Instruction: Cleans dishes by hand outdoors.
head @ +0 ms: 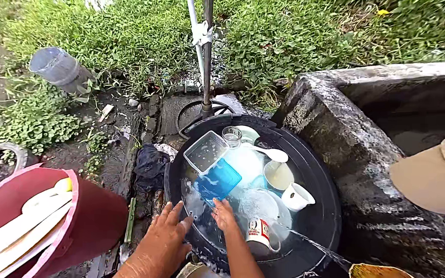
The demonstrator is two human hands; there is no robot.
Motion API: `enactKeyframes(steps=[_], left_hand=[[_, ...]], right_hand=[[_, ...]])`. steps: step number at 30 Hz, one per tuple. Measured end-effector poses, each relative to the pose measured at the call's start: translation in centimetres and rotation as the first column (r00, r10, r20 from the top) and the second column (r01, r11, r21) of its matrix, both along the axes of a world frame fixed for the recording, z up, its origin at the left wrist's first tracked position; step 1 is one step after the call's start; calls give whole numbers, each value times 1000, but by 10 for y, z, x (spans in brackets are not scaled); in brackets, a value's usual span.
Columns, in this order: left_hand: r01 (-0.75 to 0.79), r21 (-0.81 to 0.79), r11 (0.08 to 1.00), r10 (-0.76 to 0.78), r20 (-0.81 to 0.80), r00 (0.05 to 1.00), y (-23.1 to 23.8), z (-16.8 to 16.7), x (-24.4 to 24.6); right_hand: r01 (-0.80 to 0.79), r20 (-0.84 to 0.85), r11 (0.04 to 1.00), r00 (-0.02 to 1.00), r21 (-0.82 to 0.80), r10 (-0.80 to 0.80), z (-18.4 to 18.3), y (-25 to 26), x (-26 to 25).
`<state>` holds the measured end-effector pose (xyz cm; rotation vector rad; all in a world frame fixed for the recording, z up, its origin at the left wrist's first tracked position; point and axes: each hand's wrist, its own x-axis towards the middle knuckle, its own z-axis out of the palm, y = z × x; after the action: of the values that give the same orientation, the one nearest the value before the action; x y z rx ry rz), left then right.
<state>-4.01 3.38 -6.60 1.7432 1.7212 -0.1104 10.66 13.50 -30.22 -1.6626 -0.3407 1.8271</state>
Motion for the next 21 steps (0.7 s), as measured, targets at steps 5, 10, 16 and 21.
enactKeyframes(steps=[5,10,16,21], left_hand=[[-7,-131,991,-2,-67,998,5,-1,-6],[-22,9,1000,23,-106,994,6,-8,-3],[59,338,939,5,-183,983,1,-21,-1],[-81,338,938,122,-102,987,4,-3,0]], right_hand=[[8,-21,1000,1000,-4,-8,16,3,-3],[17,-180,1000,984,13,-14,95,-2,-10],[-262,-406,918,836,296,369,153,-51,7],[-698,-380,388,177,602,908,155,-85,28]])
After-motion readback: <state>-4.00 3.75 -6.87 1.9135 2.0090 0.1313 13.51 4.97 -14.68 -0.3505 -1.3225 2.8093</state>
